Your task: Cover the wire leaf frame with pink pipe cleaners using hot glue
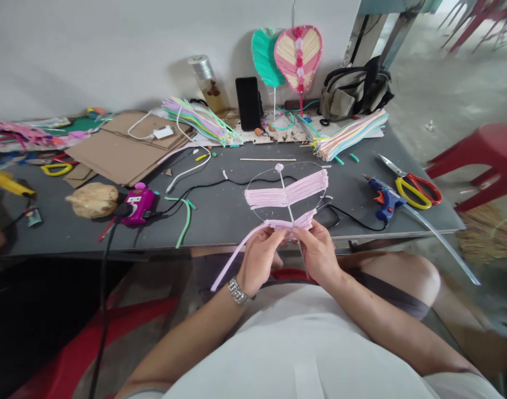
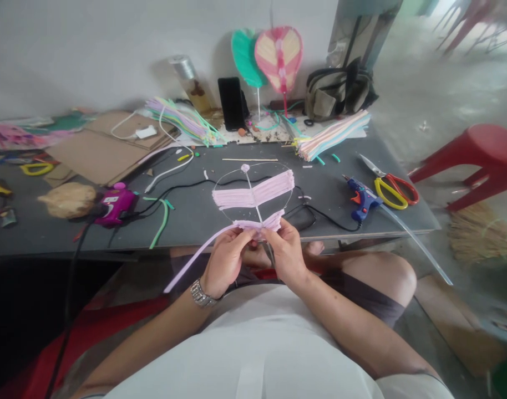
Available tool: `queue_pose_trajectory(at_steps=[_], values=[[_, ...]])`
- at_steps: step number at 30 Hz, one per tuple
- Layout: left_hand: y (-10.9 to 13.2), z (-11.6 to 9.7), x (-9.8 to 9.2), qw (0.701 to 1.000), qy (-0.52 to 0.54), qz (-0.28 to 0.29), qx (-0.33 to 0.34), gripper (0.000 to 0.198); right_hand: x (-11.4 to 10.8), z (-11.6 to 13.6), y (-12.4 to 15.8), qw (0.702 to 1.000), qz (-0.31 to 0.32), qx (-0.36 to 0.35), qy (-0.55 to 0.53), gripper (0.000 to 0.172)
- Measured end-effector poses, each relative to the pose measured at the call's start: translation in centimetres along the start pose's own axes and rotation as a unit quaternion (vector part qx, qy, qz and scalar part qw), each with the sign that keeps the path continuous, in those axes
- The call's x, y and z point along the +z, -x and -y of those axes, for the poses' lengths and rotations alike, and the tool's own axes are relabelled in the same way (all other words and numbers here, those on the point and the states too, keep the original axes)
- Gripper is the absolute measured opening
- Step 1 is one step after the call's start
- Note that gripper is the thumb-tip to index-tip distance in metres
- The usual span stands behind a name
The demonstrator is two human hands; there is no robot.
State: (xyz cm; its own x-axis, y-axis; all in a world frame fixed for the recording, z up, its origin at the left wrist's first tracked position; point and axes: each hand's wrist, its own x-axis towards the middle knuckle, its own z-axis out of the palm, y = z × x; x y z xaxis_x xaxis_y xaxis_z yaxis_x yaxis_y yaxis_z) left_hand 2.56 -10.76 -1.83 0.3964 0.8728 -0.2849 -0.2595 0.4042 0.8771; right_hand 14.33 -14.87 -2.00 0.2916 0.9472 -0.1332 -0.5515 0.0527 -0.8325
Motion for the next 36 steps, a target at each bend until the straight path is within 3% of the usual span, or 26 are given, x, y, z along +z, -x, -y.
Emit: queue_pose_trajectory(at_steps=[9, 21, 36], values=[[0.5, -0.2, 0.9, 0.997, -0.071, -0.006, 0.018, 0.028, 0.0, 0.0, 0.0, 0.999, 0.010, -0.033, -0.011, 0.016], [0.0, 0.9, 0.9, 0.995, -0.049, -0.052, 0.067, 0.023, 0.2, 0.4, 0.1, 1.000, 0.020, -0.021, 0.002, 0.016], [-0.3, -0.1, 1.0, 0.993, -0.019, -0.050, 0.103, 0.018, -0.3, 0.1, -0.2, 0.999, 0.011, -0.018, 0.037, 0.027]])
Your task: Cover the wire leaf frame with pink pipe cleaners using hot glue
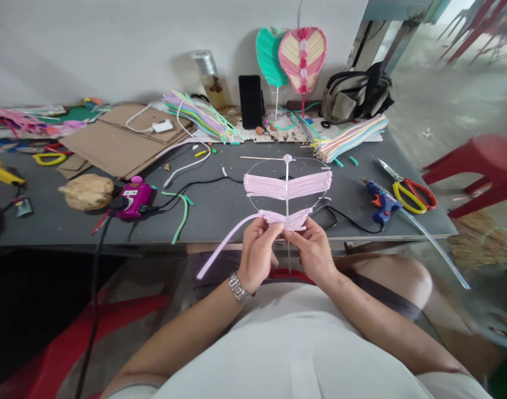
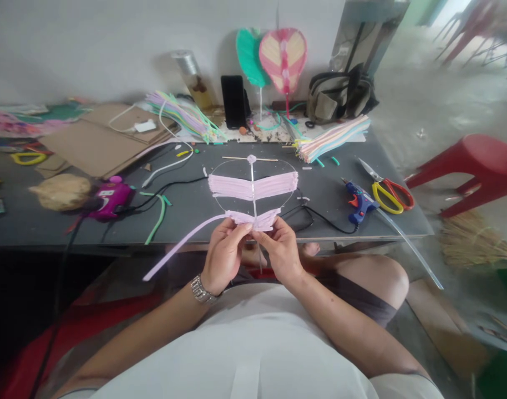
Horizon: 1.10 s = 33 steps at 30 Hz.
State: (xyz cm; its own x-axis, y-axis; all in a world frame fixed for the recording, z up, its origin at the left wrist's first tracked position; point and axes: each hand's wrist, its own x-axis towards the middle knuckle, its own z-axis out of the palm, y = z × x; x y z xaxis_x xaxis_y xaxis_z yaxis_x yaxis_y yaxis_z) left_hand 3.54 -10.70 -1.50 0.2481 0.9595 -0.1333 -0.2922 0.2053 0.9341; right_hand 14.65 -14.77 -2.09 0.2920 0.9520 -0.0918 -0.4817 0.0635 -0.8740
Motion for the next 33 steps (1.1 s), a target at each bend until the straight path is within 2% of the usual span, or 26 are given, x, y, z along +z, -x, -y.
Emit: queue_pose_trajectory(at_steps=[8, 17, 29, 33], values=[[0.1, 0.2, -0.1, 1.000, 0.004, 0.009, -0.014, 0.016, 0.4, 0.6, 0.3, 0.998, -0.026, 0.000, 0.051, 0.019], [0.1, 0.4, -0.5, 0.999, -0.038, 0.015, 0.005, 0.023, 0.4, 1.0, 0.5, 0.999, 0.010, 0.025, 0.034, 0.036], [0.4, 0.4, -0.5, 0.998, -0.052, 0.017, -0.022, 0.023, 0.1, 1.0, 0.8, 0.996, -0.033, 0.014, 0.083, 0.022], [0.5, 0.2, -0.7, 0.998, -0.035, 0.041, -0.022, 0.021, 0.1, 0.8, 0.6, 0.995, -0.043, 0.014, 0.089, 0.016]])
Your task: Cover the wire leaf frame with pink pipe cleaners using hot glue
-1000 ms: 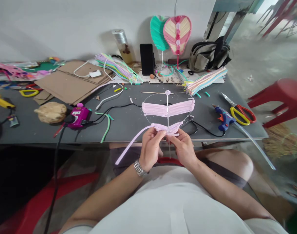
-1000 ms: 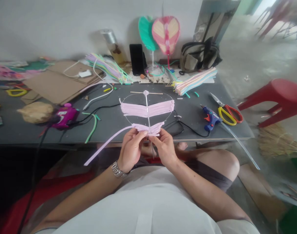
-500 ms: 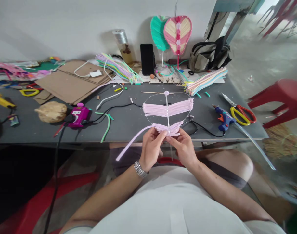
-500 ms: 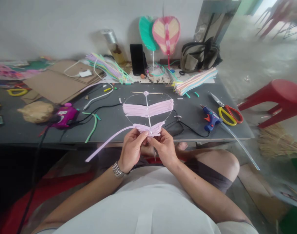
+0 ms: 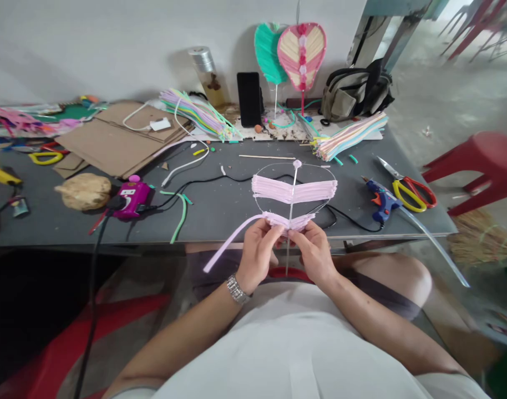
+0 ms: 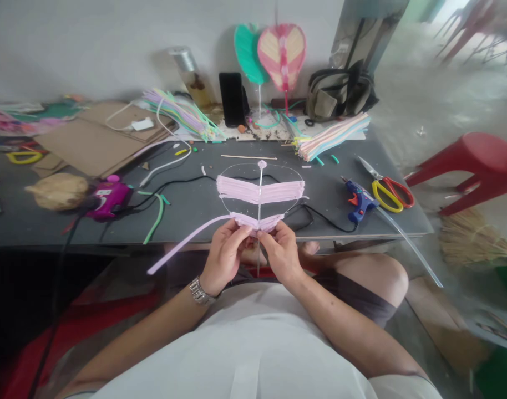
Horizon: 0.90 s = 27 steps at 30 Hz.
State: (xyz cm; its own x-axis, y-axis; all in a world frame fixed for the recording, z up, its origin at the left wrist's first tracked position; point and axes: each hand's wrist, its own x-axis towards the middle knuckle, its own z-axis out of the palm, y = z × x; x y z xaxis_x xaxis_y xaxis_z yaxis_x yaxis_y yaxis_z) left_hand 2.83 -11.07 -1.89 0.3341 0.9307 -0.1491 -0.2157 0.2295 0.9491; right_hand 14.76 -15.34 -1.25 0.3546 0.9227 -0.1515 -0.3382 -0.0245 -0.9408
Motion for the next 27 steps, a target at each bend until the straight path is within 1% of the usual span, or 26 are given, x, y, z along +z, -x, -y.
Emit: queue_pose_trajectory(at_steps=[3, 8, 13, 22, 27], values=[[-0.16, -0.12, -0.03, 1.000, 0.014, 0.013, -0.003, 0.020, 0.09, 0.09, 0.01, 1.000, -0.002, 0.004, 0.004, 0.014], [-0.48, -0.07, 0.10, 1.000, -0.002, -0.001, -0.024, 0.018, 0.08, 0.05, 0.06, 1.000, -0.001, -0.001, 0.010, 0.013], [-0.44, 0.10, 0.24, 0.999, 0.022, -0.002, -0.028, 0.013, -0.15, -0.30, -0.04, 1.000, -0.012, 0.003, 0.020, 0.017], [-0.43, 0.05, 0.15, 0.999, 0.021, -0.008, -0.028, 0.014, -0.33, -0.82, -0.16, 0.999, 0.018, 0.020, -0.038, 0.022], [-0.26, -0.22, 0.26, 0.999, 0.017, 0.006, -0.027, 0.016, -0.13, -0.58, -0.18, 0.999, -0.004, 0.022, -0.023, 0.020]])
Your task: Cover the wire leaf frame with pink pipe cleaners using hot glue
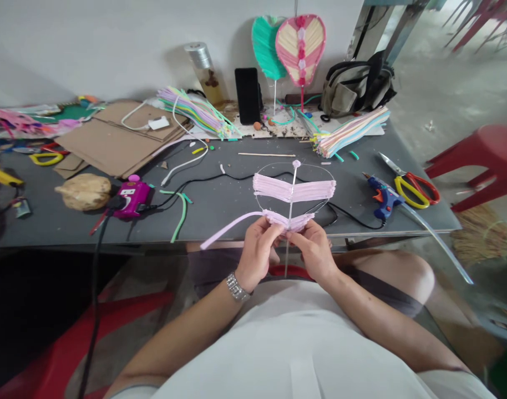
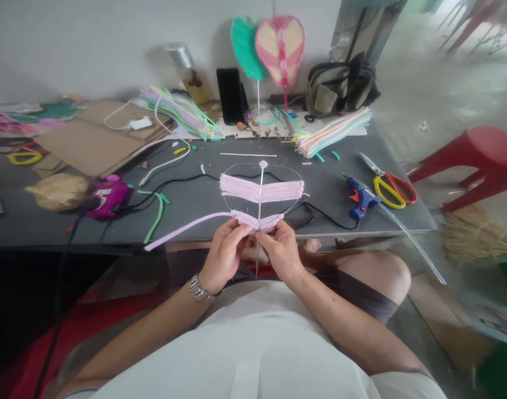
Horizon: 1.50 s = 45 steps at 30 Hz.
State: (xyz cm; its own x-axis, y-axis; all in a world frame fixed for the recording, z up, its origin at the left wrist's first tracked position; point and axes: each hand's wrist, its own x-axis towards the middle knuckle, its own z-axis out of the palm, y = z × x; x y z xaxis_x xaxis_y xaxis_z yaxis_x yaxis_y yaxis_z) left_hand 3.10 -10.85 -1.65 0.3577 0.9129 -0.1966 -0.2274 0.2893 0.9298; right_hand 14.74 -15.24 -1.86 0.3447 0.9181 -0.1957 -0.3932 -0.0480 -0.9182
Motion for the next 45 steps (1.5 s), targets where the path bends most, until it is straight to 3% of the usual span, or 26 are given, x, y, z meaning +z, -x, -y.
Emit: queue_pose_trajectory(at_steps=[20, 24, 27, 31, 34, 40, 45], values=[[-0.1, 0.3, -0.1, 1.000, -0.007, -0.023, 0.006, 0.020, -0.1, 0.4, 0.0, 1.000, 0.015, 0.001, -0.005, 0.022], [0.4, -0.5, 0.0, 0.994, -0.061, -0.030, 0.081, 0.022, -0.3, 0.4, -0.2, 0.998, 0.026, 0.015, -0.058, 0.030], [1.1, -1.6, 0.4, 0.975, -0.133, 0.036, 0.177, 0.020, -0.8, 0.3, -0.2, 0.989, 0.033, 0.048, -0.135, 0.033], [2.2, -2.5, 0.9, 0.901, -0.254, 0.085, 0.341, 0.023, -2.1, 0.4, 0.3, 0.969, 0.095, 0.107, -0.202, 0.036], [2.7, -2.4, 1.3, 0.852, -0.304, 0.084, 0.418, 0.025, -2.8, 0.5, 0.8, 0.954, 0.140, 0.140, -0.226, 0.043], [2.1, -2.0, 1.1, 0.862, -0.286, 0.041, 0.416, 0.013, -3.0, 0.8, 1.3, 0.936, 0.195, 0.179, -0.233, 0.021], [1.5, -2.1, 0.8, 0.860, -0.309, 0.028, 0.404, 0.013, -2.7, 0.8, 0.9, 0.923, 0.217, 0.215, -0.232, 0.018]])
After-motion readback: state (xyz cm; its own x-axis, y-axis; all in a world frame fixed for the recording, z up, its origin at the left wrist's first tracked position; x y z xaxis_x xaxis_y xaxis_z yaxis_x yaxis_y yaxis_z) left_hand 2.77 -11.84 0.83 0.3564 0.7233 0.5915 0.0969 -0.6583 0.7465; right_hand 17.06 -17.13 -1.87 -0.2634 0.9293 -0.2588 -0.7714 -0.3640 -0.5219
